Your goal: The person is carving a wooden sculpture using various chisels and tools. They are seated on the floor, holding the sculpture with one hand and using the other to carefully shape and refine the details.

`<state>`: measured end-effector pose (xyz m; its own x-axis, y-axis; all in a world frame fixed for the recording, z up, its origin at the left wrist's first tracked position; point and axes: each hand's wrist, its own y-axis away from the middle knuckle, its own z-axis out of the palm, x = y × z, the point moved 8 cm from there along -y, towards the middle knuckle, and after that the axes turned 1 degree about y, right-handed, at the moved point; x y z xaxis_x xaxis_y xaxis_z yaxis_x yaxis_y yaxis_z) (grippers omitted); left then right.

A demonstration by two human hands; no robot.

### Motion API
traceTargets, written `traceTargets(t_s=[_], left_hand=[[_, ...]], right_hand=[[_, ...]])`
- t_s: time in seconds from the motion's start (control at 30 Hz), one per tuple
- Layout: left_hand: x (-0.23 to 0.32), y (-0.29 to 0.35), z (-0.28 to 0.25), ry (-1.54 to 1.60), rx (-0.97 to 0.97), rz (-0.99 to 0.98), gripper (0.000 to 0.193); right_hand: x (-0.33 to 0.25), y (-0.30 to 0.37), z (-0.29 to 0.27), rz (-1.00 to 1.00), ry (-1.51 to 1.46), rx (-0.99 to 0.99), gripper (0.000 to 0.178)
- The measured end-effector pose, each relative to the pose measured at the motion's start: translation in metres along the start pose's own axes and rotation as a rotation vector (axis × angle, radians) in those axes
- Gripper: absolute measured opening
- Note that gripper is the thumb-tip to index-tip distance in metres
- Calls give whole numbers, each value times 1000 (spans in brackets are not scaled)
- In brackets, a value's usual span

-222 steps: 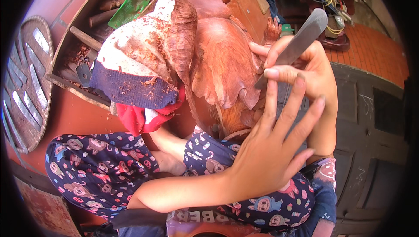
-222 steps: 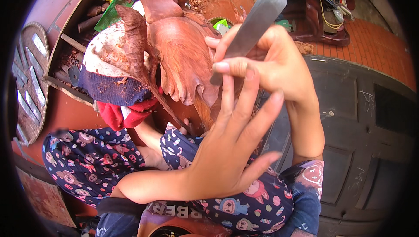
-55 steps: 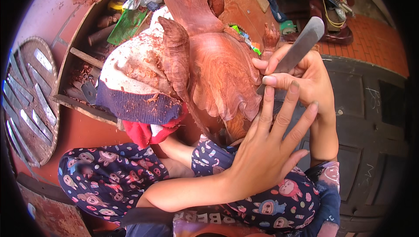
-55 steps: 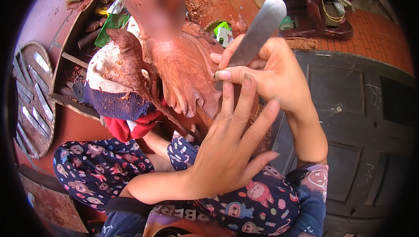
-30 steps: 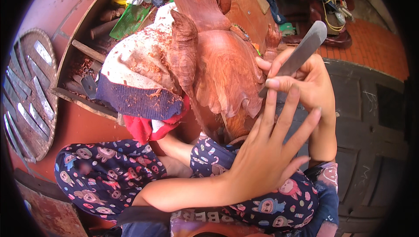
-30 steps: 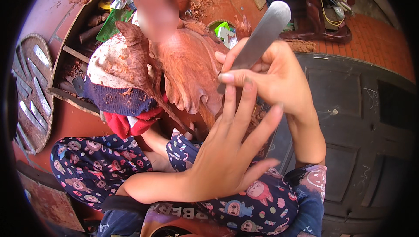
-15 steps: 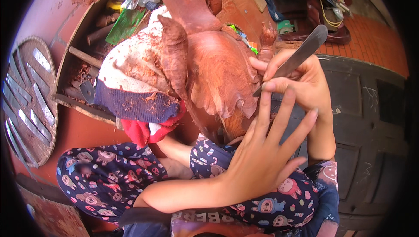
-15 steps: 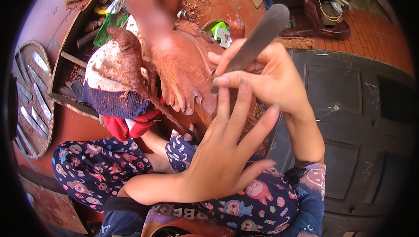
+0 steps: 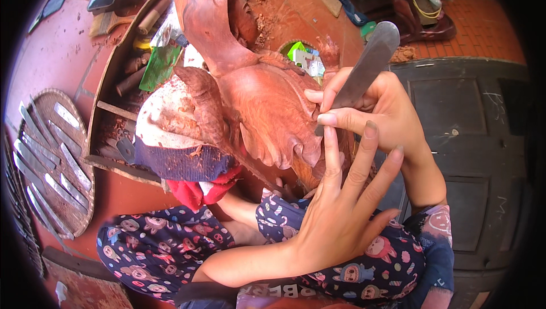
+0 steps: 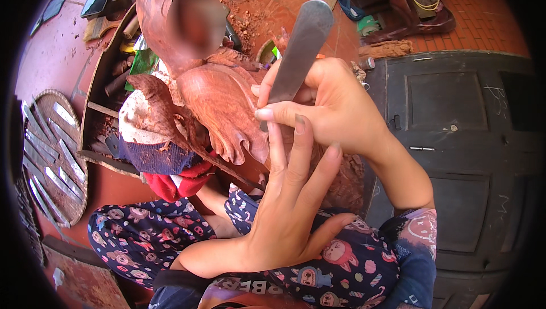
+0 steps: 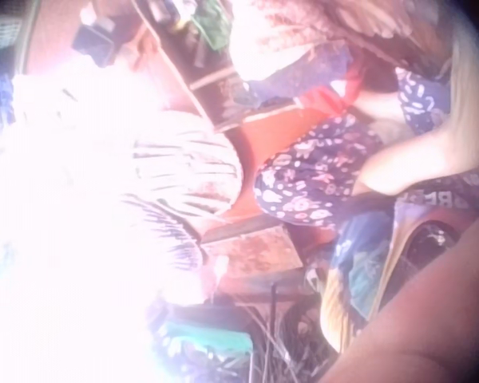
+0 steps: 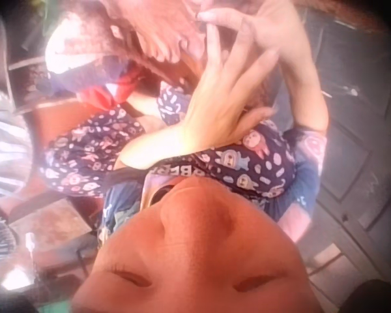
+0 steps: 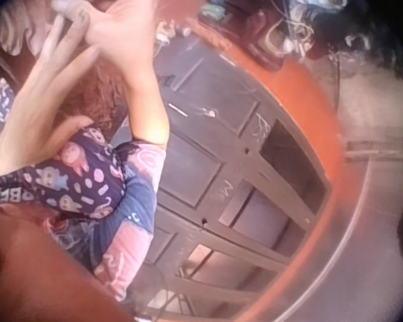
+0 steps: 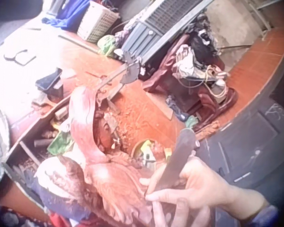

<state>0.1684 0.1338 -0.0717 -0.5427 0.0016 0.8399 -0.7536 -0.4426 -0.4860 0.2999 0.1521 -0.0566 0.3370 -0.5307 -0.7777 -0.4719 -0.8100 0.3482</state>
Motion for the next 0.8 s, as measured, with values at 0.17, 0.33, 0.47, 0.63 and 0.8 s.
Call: traceTargets(t_s=[0.17, 0.33, 0.47, 0.63, 0.8], left_hand=[[-8, -4, 1, 1, 32, 21, 87], [-5, -2, -2, -34, 36, -1, 85], [-10, -5, -2, -14, 67, 19, 84], [-11, -2, -4, -4, 28, -21, 86], [-11, -1, -5, 1, 10, -44, 88]], right_hand=[[-1, -4, -2, 78, 48, 2, 14], [-7, -5, 1, 17, 73, -43, 13], [-9, -6, -2, 12, 103, -34, 13], [-5, -4, 1, 5, 11, -66, 13], [-5, 0, 1, -29, 6, -51, 13]])
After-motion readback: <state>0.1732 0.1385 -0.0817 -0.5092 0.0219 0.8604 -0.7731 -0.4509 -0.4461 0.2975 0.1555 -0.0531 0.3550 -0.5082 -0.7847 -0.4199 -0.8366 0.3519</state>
